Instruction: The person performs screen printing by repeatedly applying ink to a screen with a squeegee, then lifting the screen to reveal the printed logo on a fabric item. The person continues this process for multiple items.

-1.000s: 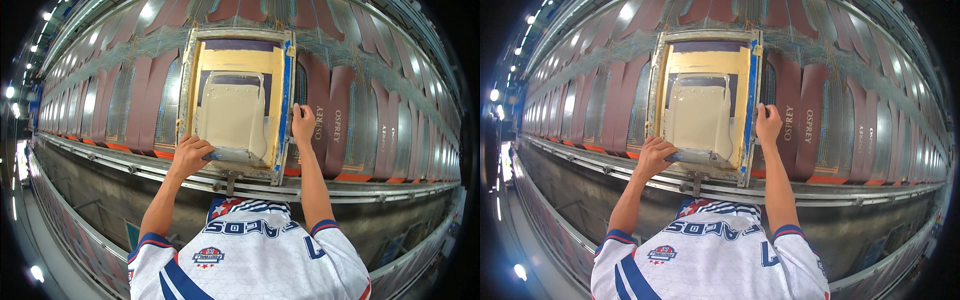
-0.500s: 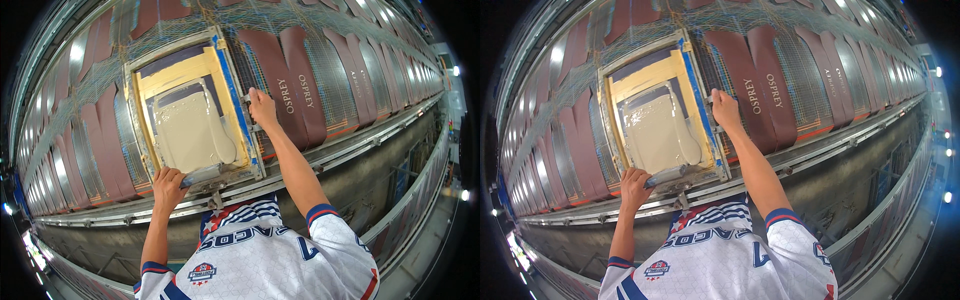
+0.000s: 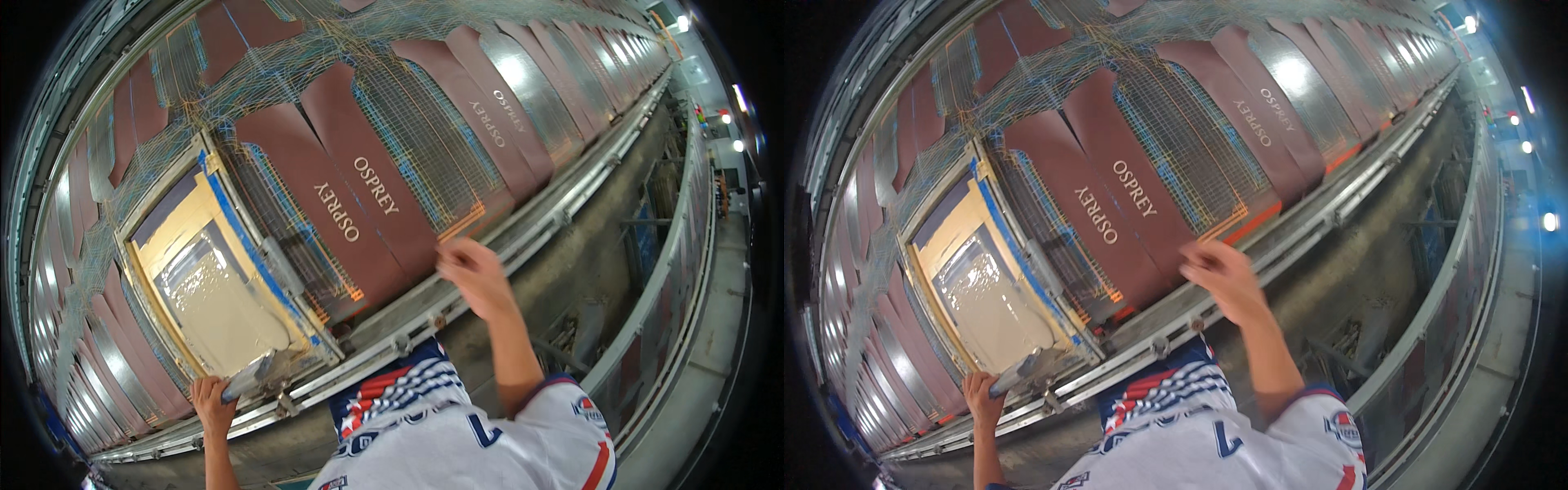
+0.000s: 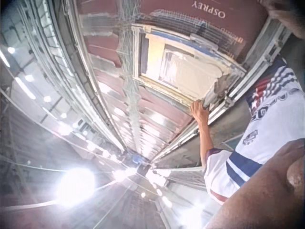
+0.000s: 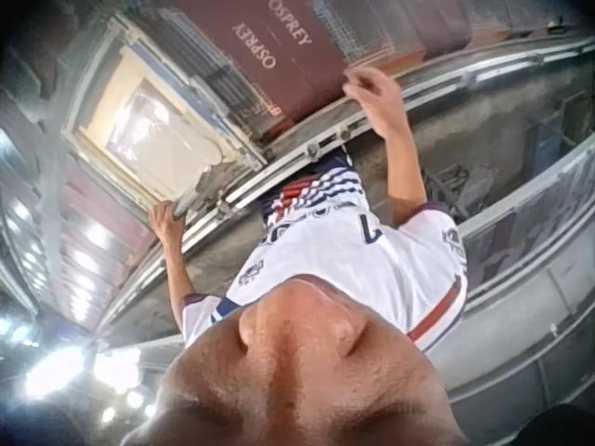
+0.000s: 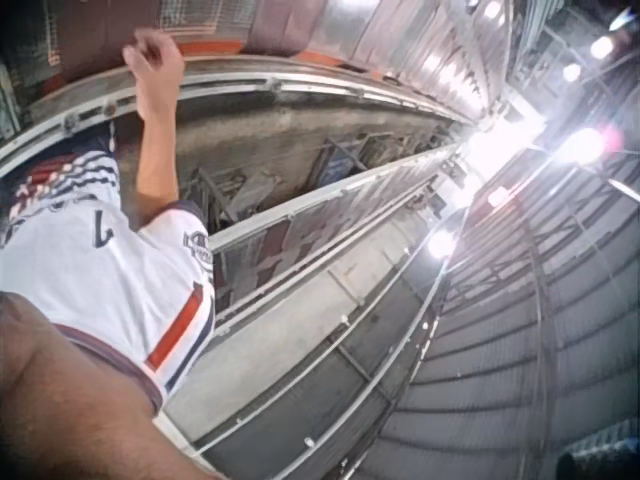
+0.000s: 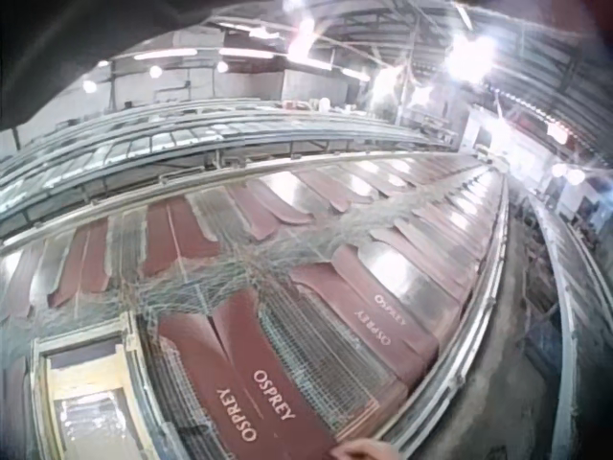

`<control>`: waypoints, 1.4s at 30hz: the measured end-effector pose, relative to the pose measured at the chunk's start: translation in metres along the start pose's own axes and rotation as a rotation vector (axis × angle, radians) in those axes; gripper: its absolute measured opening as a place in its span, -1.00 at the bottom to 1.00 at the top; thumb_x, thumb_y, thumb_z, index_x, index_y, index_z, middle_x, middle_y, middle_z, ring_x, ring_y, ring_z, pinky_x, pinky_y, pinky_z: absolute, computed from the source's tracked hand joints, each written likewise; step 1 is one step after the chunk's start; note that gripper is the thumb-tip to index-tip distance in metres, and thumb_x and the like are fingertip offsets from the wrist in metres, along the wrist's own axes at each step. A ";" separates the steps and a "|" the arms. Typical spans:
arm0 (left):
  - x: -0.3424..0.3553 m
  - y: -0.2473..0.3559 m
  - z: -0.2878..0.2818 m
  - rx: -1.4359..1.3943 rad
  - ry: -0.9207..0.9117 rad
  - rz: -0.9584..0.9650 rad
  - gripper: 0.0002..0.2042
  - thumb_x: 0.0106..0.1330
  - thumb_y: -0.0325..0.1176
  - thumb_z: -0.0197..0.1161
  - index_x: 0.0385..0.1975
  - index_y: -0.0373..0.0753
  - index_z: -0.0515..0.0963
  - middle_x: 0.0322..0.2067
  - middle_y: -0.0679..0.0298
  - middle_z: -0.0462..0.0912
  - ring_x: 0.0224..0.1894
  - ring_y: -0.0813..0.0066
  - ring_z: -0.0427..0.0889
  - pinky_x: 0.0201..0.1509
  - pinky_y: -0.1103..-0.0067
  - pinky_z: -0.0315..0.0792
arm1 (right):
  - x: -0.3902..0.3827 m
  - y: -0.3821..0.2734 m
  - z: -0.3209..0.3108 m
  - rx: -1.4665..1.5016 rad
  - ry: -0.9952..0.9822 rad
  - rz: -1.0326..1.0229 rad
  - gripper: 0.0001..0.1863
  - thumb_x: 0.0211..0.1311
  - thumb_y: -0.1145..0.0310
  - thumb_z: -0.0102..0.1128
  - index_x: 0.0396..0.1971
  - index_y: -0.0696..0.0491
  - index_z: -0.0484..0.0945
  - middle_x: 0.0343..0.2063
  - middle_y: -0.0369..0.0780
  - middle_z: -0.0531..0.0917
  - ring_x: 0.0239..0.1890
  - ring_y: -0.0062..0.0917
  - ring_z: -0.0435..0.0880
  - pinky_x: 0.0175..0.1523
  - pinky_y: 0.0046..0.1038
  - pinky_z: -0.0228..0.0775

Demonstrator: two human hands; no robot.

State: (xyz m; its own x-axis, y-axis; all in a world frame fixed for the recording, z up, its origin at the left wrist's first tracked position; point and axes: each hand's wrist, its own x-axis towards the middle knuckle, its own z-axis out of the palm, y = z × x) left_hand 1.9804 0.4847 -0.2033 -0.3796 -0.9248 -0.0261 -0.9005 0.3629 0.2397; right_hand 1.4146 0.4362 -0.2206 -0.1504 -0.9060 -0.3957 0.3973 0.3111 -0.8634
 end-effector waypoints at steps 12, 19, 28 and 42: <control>0.015 0.000 -0.002 0.077 -0.169 -0.029 -0.62 -0.20 -0.53 0.46 -0.29 -0.25 0.58 -0.31 0.17 0.60 -0.24 0.10 0.55 -0.13 0.27 0.41 | -0.143 0.270 -0.271 -0.589 0.298 0.283 -0.60 0.25 0.49 0.21 0.11 0.17 0.56 0.16 -0.01 0.60 0.16 -0.25 0.60 0.25 -0.20 0.45; 0.021 0.006 0.005 0.116 -0.159 -0.074 -0.68 -0.16 -0.50 0.45 -0.34 -0.26 0.56 -0.37 0.16 0.58 -0.29 0.14 0.55 -0.18 0.31 0.41 | -0.159 0.296 -0.260 -0.738 0.227 0.575 -0.58 0.25 0.43 0.22 0.13 0.15 0.55 0.17 -0.01 0.59 0.19 -0.22 0.58 0.28 -0.19 0.42; 0.018 0.008 0.007 0.132 -0.135 -0.069 -0.71 -0.09 -0.42 0.46 -0.35 -0.26 0.55 -0.40 0.17 0.56 -0.32 0.17 0.53 -0.21 0.35 0.39 | -0.165 0.283 -0.258 -0.754 0.236 0.709 -0.54 0.26 0.36 0.23 0.16 0.14 0.54 0.19 -0.01 0.59 0.23 -0.19 0.55 0.31 -0.18 0.39; 0.010 0.000 0.004 0.130 -0.156 -0.055 -0.67 -0.09 -0.44 0.45 -0.29 -0.21 0.53 -0.38 0.16 0.56 -0.32 0.15 0.53 -0.22 0.32 0.38 | -0.156 0.284 -0.253 -0.777 0.190 0.768 -0.49 0.27 0.25 0.24 0.20 0.11 0.53 0.21 0.00 0.58 0.28 -0.13 0.51 0.37 -0.16 0.33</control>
State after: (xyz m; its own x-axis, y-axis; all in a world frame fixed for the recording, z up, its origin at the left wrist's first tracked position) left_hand 1.9756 0.4755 -0.2076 -0.3484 -0.9183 -0.1882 -0.9367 0.3334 0.1073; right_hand 1.3221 0.7381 -0.4832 -0.2703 -0.3569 -0.8942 -0.2220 0.9268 -0.3029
